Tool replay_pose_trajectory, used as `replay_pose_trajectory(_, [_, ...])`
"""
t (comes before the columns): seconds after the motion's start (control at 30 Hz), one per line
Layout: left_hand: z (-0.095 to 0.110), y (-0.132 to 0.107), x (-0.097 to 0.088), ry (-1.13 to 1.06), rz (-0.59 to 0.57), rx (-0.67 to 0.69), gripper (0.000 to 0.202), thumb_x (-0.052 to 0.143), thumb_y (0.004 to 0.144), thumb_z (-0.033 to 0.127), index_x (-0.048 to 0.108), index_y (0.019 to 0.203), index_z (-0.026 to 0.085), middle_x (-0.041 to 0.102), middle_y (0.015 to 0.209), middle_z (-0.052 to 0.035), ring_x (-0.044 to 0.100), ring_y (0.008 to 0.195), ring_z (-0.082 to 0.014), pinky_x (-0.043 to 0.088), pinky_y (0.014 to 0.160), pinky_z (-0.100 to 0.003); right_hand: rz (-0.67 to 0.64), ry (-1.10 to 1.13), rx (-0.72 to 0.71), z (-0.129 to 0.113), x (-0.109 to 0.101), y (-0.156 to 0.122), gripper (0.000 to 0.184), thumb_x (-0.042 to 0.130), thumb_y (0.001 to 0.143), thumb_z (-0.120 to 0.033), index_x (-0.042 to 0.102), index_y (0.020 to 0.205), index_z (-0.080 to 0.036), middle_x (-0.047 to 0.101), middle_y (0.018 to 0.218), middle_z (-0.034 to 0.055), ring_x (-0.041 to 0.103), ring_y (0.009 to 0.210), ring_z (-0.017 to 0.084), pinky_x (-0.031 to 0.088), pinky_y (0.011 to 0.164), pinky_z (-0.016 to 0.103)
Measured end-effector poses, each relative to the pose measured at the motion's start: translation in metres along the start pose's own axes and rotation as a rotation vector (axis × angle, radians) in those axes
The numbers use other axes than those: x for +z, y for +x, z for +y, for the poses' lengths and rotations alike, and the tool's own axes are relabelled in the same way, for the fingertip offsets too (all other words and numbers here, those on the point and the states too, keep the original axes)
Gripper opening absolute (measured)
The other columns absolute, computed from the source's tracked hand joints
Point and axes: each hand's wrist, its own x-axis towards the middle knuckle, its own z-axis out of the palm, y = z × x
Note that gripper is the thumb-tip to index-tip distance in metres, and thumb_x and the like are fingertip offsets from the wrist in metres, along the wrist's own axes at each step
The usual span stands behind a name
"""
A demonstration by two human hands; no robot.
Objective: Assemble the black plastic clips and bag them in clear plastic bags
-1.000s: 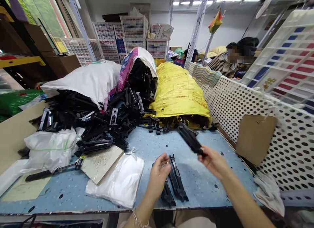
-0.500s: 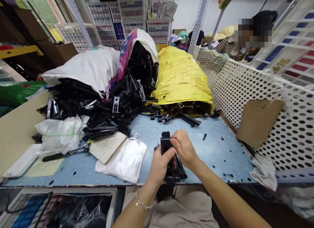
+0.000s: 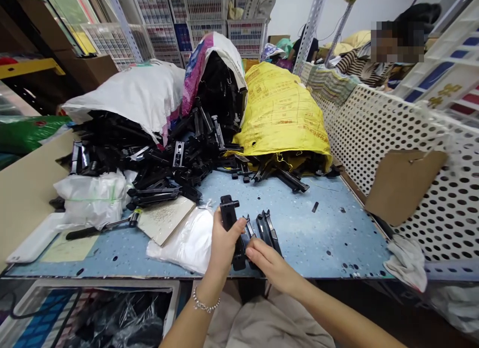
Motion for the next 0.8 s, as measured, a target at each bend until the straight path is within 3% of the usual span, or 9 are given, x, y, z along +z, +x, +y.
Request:
replay_pose_trajectory(0.07, [-0.015, 0.006, -0.011, 0.019, 0.113, 0.032, 0.067, 0.078, 0.066, 0.036, 0.041, 0.121, 0.025, 0.057, 0.096, 0.0004, 0.063, 0.078, -0.0132, 0.053, 0.075, -0.029, 0.042, -0.043, 0.108, 0.015, -0.02, 0.018, 0.036, 0.034, 0.099, -0.043, 0.051, 0.075, -0.021, 0.055, 0.076, -0.0003, 0.053, 0.073, 0.015, 0.047, 0.068, 0.028])
replay_pose_trajectory(0.1, [-0.023, 0.009, -0.017, 0.031, 0.147, 0.02, 0.066, 0.076, 0.069, 0.036, 0.038, 0.123, 0.026, 0.056, 0.102, -0.0012, 0.064, 0.086, -0.0156, 0.053, 0.081, -0.033, 0.133, -0.116, 0.164, 0.024, -0.036, 0.03, 0.035, 0.037, 0.098, -0.042, 0.054, 0.075, -0.021, 0.058, 0.077, 0.0006, 0.054, 0.076, 0.017, 0.047, 0.073, 0.03])
replay_pose_trajectory(0.2, [-0.049, 0.013, -0.029, 0.113, 0.144, -0.047, 0.043, 0.06, 0.081, 0.039, 0.046, 0.117, 0.02, 0.058, 0.11, -0.0076, 0.058, 0.107, -0.023, 0.044, 0.098, -0.045, 0.45, -0.212, 0.323, 0.056, -0.098, 0.063, 0.023, 0.036, 0.096, -0.028, 0.056, 0.096, -0.017, 0.058, 0.102, 0.0131, 0.047, 0.106, 0.027, 0.038, 0.091, 0.042])
replay_pose_trajectory(0.3, [-0.071, 0.008, -0.025, 0.295, 0.101, 0.018, 0.042, 0.053, 0.085, 0.035, 0.049, 0.123, 0.018, 0.049, 0.134, -0.0136, 0.04, 0.132, -0.0263, 0.024, 0.114, -0.045, 0.641, -0.225, 0.456, 0.083, -0.146, 0.078, 0.023, 0.043, 0.09, -0.022, 0.053, 0.108, -0.011, 0.05, 0.12, 0.0234, 0.033, 0.123, 0.035, 0.029, 0.097, 0.049])
replay_pose_trajectory(0.37, [-0.079, 0.002, -0.018, 0.472, 0.05, 0.11, 0.051, 0.049, 0.087, 0.032, 0.041, 0.135, 0.017, 0.031, 0.151, -0.0136, 0.023, 0.142, -0.0244, 0.014, 0.118, -0.041, 0.676, -0.179, 0.511, 0.093, -0.157, 0.076, 0.021, 0.049, 0.086, -0.025, 0.056, 0.1, -0.011, 0.053, 0.114, 0.0227, 0.037, 0.119, 0.036, 0.033, 0.093, 0.047])
replay_pose_trajectory(0.5, [-0.075, -0.007, -0.005, 0.609, -0.017, 0.223, 0.056, 0.044, 0.091, 0.036, 0.033, 0.143, 0.019, 0.019, 0.157, -0.0115, 0.014, 0.145, -0.0247, 0.01, 0.119, -0.043, 0.611, 0.051, 0.534, 0.091, -0.132, 0.046, 0.031, 0.046, 0.086, -0.045, 0.058, 0.083, -0.017, 0.06, 0.084, 0.0109, 0.055, 0.086, 0.027, 0.045, 0.069, 0.036])
replay_pose_trajectory(0.63, [-0.049, -0.011, 0.015, 0.233, -0.182, 0.177, 0.064, 0.058, 0.085, 0.05, 0.038, 0.14, 0.024, 0.031, 0.152, -0.0104, 0.024, 0.142, -0.0275, 0.019, 0.117, -0.043, 0.412, 0.393, 0.463, 0.06, -0.072, 0.001, 0.044, 0.05, 0.083, -0.06, 0.061, 0.085, -0.018, 0.062, 0.078, 0.007, 0.055, 0.064, 0.018, 0.045, 0.054, 0.03])
replay_pose_trajectory(0.73, [-0.028, -0.015, 0.033, -0.171, -0.365, -0.046, 0.062, 0.064, 0.079, 0.054, 0.05, 0.13, 0.023, 0.058, 0.126, -0.0111, 0.053, 0.119, -0.028, 0.042, 0.1, -0.04, 0.177, 0.671, 0.384, 0.032, -0.043, -0.019, 0.041, 0.049, 0.088, -0.055, 0.065, 0.09, -0.018, 0.063, 0.081, 0.0064, 0.057, 0.07, 0.018, 0.048, 0.063, 0.032])
replay_pose_trajectory(0.8, [-0.017, -0.019, 0.038, -0.248, -0.396, -0.132, 0.051, 0.069, 0.077, 0.048, 0.057, 0.118, 0.021, 0.065, 0.103, -0.006, 0.063, 0.095, -0.0212, 0.05, 0.084, -0.032, 0.23, 0.476, 0.285, 0.02, -0.042, -0.02, 0.038, 0.044, 0.093, -0.05, 0.065, 0.093, -0.018, 0.063, 0.084, 0.0066, 0.058, 0.081, 0.02, 0.049, 0.076, 0.036])
